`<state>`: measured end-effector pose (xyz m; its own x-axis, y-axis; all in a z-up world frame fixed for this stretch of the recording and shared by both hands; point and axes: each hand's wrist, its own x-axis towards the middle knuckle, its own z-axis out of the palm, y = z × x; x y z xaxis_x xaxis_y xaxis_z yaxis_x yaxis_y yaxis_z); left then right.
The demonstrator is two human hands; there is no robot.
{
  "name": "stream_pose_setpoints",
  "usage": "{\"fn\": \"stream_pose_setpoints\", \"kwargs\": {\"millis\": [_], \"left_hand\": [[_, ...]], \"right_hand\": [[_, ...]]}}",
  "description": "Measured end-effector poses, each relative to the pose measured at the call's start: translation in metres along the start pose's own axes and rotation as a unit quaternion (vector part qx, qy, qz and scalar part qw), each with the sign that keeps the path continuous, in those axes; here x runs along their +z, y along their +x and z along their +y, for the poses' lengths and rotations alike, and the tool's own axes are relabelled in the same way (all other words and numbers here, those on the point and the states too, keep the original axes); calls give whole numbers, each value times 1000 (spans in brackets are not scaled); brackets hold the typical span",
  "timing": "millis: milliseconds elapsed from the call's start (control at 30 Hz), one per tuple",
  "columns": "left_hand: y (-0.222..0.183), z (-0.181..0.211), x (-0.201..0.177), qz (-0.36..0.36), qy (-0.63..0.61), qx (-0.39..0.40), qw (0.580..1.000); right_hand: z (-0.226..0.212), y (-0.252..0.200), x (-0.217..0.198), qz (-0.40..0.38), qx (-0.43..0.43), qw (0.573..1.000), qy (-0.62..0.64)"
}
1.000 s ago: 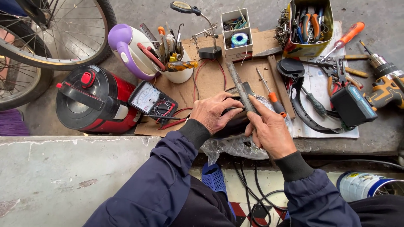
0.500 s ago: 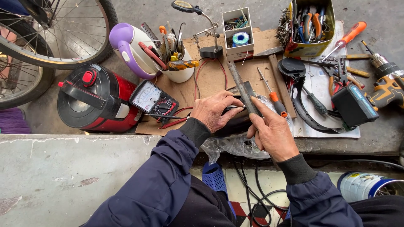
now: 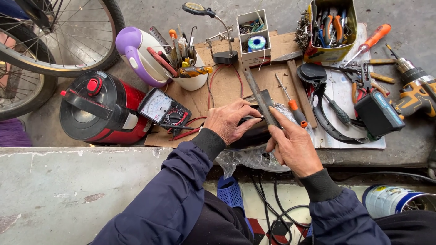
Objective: Reassembling an electric kettle by attaching the handle and base using a screwdriver and power drill.
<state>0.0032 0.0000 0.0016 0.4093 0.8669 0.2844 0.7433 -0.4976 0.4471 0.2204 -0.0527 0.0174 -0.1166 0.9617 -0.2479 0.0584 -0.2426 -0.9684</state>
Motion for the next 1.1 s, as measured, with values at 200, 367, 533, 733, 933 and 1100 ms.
{"fn": "stream_pose_setpoints", "kwargs": {"millis": [200, 367, 533, 733, 933, 1100], "left_hand": [[1, -2, -1, 8, -3, -13, 1000], [0, -5, 3, 10, 3, -15, 1000], [0, -3, 1, 11, -3, -12, 1000], [1, 0, -2, 2, 4, -19, 1000], [0, -3, 0, 2, -1, -19, 1000], [0, 0, 0, 3, 0, -26, 1000]], "right_hand": [[0, 7, 5, 7, -2, 1000, -3], [-1, 15, 7, 4, -8, 1000, 1], [-8, 3, 3, 1, -4, 1000, -25], [-3, 12, 6, -2, -19, 999, -40], [0, 16, 13, 11, -26, 1000, -10], [-3, 10, 12, 10, -25, 1000, -5]]}}
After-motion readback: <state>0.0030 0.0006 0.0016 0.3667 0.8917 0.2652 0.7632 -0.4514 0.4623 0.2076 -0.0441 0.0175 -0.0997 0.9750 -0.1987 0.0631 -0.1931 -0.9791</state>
